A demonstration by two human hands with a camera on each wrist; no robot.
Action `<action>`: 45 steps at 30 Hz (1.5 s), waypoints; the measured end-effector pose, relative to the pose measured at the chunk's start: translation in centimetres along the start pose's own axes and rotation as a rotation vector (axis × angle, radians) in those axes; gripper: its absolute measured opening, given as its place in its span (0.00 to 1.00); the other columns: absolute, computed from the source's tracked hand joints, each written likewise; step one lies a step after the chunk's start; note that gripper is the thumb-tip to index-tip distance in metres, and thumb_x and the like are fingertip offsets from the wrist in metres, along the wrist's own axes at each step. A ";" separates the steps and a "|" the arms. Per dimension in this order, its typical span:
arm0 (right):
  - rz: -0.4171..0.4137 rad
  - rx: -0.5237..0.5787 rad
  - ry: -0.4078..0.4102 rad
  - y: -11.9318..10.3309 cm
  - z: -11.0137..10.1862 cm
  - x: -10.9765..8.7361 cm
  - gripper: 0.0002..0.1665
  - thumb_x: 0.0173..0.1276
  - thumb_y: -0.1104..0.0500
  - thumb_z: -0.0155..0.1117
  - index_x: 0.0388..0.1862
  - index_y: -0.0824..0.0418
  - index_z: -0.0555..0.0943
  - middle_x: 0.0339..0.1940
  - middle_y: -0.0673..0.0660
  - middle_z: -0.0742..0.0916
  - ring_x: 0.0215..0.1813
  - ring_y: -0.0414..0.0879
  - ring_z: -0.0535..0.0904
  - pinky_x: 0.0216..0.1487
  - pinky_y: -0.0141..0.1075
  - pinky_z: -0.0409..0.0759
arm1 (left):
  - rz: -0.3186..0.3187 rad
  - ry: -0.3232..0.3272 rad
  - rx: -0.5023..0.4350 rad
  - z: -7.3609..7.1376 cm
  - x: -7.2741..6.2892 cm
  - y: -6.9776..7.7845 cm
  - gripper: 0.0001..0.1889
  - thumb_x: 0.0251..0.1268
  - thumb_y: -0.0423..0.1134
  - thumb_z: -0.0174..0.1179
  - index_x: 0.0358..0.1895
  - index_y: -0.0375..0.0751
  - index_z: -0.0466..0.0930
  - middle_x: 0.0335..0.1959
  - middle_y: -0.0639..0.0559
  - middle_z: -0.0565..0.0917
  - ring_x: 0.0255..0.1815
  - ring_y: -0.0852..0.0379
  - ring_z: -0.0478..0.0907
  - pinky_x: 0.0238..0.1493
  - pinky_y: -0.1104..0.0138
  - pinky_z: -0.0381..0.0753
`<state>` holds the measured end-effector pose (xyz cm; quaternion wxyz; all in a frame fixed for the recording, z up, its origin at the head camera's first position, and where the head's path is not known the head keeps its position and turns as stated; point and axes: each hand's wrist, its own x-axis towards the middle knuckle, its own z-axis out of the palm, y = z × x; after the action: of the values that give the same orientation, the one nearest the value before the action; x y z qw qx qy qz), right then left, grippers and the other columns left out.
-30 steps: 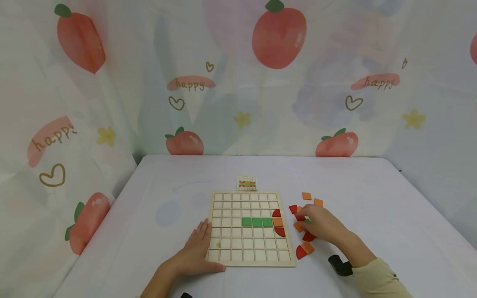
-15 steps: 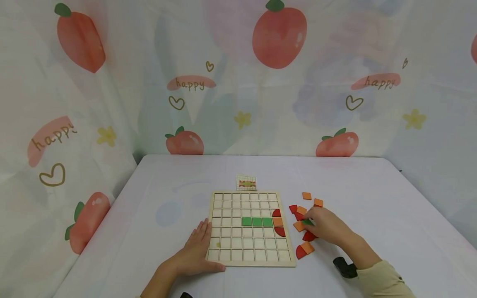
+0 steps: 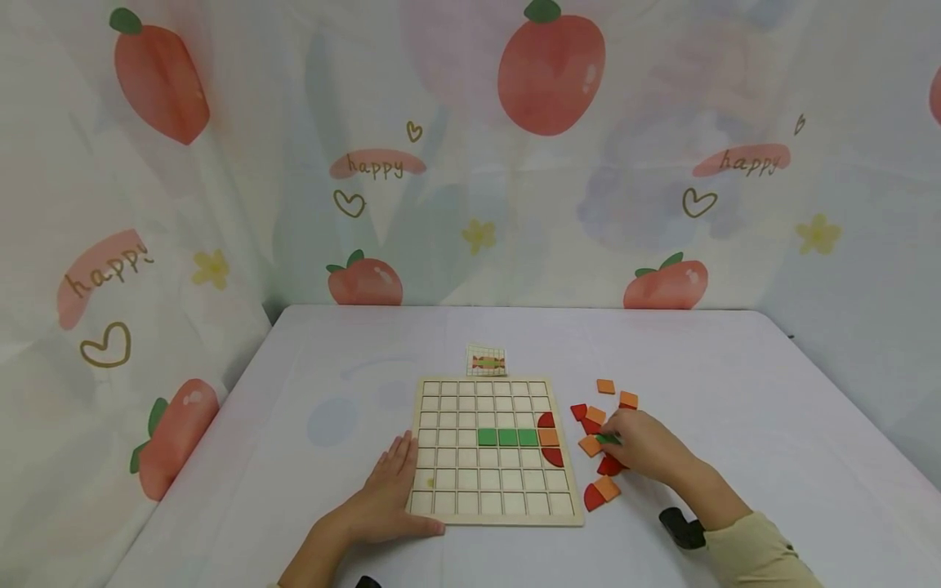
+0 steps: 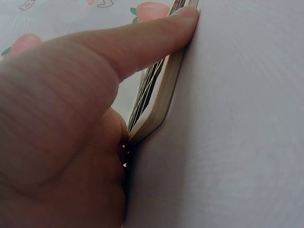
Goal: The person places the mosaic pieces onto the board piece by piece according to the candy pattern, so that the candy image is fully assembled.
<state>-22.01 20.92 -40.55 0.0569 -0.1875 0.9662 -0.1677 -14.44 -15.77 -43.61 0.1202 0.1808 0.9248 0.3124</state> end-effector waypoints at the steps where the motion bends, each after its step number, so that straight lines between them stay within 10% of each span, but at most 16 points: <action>1: 0.008 -0.002 0.000 0.0 0.0 0.0 0.07 0.53 0.65 0.70 0.33 0.64 0.85 0.22 0.48 0.79 0.26 0.42 0.69 0.26 0.31 0.72 | 0.000 0.000 0.002 0.0 0.0 0.0 0.64 0.44 0.66 0.63 0.69 0.24 0.36 0.71 0.33 0.36 0.71 0.41 0.31 0.66 0.48 0.37; 26: 0.098 0.006 0.026 -1.5 -0.3 0.1 0.03 0.52 0.69 0.68 0.28 0.65 0.83 0.21 0.51 0.77 0.24 0.44 0.69 0.24 0.34 0.74 | 0.003 -0.006 0.004 0.1 0.1 -0.1 0.64 0.44 0.67 0.63 0.69 0.24 0.36 0.71 0.33 0.37 0.71 0.41 0.31 0.66 0.48 0.37; 45: -0.046 -0.033 0.028 -4.2 0.4 1.5 0.07 0.53 0.68 0.69 0.33 0.64 0.86 0.27 0.50 0.80 0.30 0.43 0.70 0.33 0.33 0.76 | 0.006 0.002 0.009 0.0 0.0 0.0 0.64 0.44 0.66 0.63 0.69 0.24 0.36 0.71 0.32 0.37 0.71 0.40 0.32 0.66 0.47 0.39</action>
<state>-21.88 16.57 -39.57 0.0362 -0.2083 0.9650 -0.1554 -14.44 -15.79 -43.65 0.1174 0.1838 0.9258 0.3088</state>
